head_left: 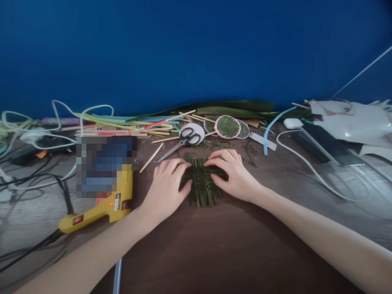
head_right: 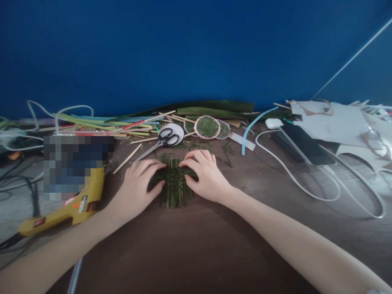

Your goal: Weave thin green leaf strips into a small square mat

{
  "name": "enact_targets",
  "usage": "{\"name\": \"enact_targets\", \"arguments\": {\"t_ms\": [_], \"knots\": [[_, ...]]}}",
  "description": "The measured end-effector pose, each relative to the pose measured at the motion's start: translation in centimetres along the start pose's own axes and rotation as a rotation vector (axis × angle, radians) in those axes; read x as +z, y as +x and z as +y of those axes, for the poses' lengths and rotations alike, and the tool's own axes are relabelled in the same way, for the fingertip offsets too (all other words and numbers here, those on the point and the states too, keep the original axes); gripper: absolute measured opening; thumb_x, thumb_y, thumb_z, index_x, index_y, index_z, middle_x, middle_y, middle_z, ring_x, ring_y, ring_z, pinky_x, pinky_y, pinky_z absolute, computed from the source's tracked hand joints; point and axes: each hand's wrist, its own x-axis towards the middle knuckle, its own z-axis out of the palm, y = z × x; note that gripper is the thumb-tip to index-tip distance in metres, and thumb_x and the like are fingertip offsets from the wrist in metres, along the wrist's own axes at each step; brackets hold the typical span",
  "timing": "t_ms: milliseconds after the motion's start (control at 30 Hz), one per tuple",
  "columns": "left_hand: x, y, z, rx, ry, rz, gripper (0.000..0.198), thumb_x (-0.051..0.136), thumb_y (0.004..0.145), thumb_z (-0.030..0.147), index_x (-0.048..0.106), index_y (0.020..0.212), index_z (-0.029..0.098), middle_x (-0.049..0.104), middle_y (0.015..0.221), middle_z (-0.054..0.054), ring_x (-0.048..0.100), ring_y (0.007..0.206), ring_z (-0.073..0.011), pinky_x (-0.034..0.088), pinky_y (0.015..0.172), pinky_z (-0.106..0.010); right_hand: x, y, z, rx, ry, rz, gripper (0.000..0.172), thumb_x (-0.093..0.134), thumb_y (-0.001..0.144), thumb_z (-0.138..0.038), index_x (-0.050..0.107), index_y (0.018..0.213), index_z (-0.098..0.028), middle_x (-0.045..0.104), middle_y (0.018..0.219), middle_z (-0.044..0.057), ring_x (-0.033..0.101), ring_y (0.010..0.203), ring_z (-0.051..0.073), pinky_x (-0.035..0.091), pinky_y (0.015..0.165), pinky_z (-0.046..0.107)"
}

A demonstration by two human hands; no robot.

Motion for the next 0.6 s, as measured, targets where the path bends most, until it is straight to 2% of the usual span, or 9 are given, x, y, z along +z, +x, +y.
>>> {"name": "enact_targets", "arguments": {"t_ms": [400, 600], "knots": [[-0.1, 0.1, 0.0, 0.014, -0.019, -0.024, 0.019, 0.047, 0.083, 0.023, 0.052, 0.101, 0.019, 0.056, 0.106, -0.006, 0.048, 0.1, -0.024, 0.039, 0.083, -0.042, 0.0, 0.1, 0.0, -0.005, -0.005, -0.014, 0.022, 0.049, 0.077, -0.016, 0.06, 0.095, -0.022, 0.055, 0.108, 0.008, 0.043, 0.105, 0.024, 0.035, 0.089, 0.042], [-1.2, -0.1, 0.8, 0.101, -0.059, 0.07, 0.022, 0.037, 0.086, 0.015, 0.052, 0.101, 0.019, 0.059, 0.103, -0.005, 0.051, 0.098, -0.0203, 0.038, 0.085, -0.038, 0.2, 0.1, 0.1, -0.015, 0.013, 0.009, 0.024, 0.05, 0.076, -0.016, 0.058, 0.098, -0.022, 0.055, 0.108, 0.007, 0.043, 0.105, 0.024, 0.036, 0.088, 0.041]]}}
